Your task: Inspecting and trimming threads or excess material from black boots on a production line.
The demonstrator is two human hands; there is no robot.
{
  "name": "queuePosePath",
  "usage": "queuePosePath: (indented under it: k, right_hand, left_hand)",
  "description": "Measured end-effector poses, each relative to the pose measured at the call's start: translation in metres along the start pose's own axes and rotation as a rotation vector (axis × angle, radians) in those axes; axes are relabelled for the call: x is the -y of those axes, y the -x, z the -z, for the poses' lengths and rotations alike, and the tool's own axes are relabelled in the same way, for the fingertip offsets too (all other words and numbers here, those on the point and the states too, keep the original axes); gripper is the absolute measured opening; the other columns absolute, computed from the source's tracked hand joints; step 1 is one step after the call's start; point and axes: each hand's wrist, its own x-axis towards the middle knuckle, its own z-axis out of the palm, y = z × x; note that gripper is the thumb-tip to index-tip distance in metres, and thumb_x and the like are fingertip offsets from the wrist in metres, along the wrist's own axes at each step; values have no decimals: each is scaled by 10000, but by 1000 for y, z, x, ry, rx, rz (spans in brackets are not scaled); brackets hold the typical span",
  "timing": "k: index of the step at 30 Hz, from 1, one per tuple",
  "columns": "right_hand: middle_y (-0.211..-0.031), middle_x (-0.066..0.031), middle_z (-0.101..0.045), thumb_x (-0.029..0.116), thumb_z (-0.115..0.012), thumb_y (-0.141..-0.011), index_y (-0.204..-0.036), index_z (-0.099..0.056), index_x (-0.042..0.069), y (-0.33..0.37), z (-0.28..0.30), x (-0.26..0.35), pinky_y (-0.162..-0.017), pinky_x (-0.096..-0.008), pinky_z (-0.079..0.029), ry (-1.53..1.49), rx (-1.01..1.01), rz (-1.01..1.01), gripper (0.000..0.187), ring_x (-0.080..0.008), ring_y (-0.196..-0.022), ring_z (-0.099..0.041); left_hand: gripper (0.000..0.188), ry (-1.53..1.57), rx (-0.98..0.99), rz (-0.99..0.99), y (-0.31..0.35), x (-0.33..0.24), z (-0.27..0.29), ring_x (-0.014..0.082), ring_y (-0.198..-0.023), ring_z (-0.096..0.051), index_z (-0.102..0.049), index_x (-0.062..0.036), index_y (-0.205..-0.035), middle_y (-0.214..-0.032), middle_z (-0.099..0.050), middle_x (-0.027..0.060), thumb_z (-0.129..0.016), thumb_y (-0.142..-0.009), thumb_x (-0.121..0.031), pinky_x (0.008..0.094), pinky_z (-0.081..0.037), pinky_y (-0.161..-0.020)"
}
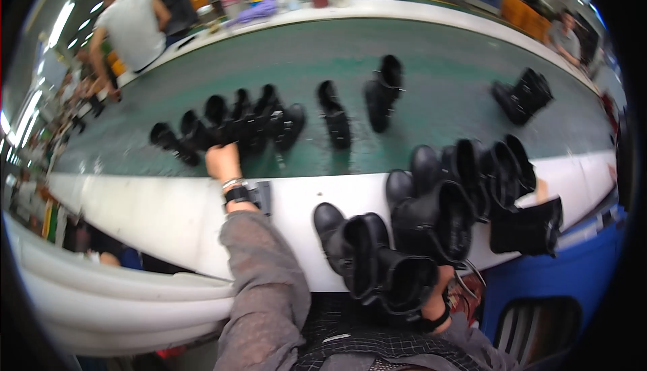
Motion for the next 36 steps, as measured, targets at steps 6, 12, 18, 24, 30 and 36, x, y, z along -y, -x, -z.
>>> queuePosePath:
  k: [6,12,18,24,30,36]
  right_hand:
    - [-1111,-200,-656,178,-674,-791,-1101,-666,13,6,-1,5,-845,-412,-496,-28,-20,0,351,-373,-991,-638]
    - [-1116,-192,-658,181,-669,-799,-1102,-665,11,9,-2,7,-856,-408,-493,-26,-26,8,347,-368,-1001,-635]
    - [-1120,-184,-659,183,-664,-808,-1103,-663,8,1,-4,3,-867,-404,-489,-7,-31,19,343,-363,-1010,-632]
    - [-1125,-176,-661,186,-659,-816,-1104,-662,6,-5,-8,-2,-877,-401,-485,10,-44,34,340,-358,-1020,-629]
    - [-1129,-167,-662,189,-654,-825,-1106,-661,3,-10,-9,-5,-888,-397,-481,22,-66,36,337,-354,-1029,-625]
    - [-1140,-173,-656,175,-638,-822,-1090,-658,-5,-15,0,2,-907,-422,-477,-57,-18,3,323,-392,-1043,-610]
  left_hand:
    - [529,189,52,-29,3,-1,-9,427,-1114,-517,-685,-61,-1065,-1045,-673,229,-737,-726,-464,444,-432,-957]
    - [457,323,-121,-45,-6,10,-20,398,-925,-661,-692,-20,-987,-944,-712,181,-660,-833,-449,461,-482,-827]
    - [382,1031,-105,411,-8,11,-16,214,-737,-667,-633,46,-1091,-948,-678,140,-671,-901,-284,318,-532,-475]
    - [398,1407,-29,347,-9,10,-14,238,-835,-672,-593,48,-1103,-1013,-652,139,-660,-922,-299,392,-594,-658]
    - [425,1743,54,140,-13,2,-4,261,-877,-670,-581,32,-1110,-1018,-660,134,-686,-904,-324,427,-590,-769]
    - [411,1780,106,-23,16,-55,42,231,-862,-673,-570,23,-1140,-1028,-654,127,-679,-909,-298,411,-622,-740]
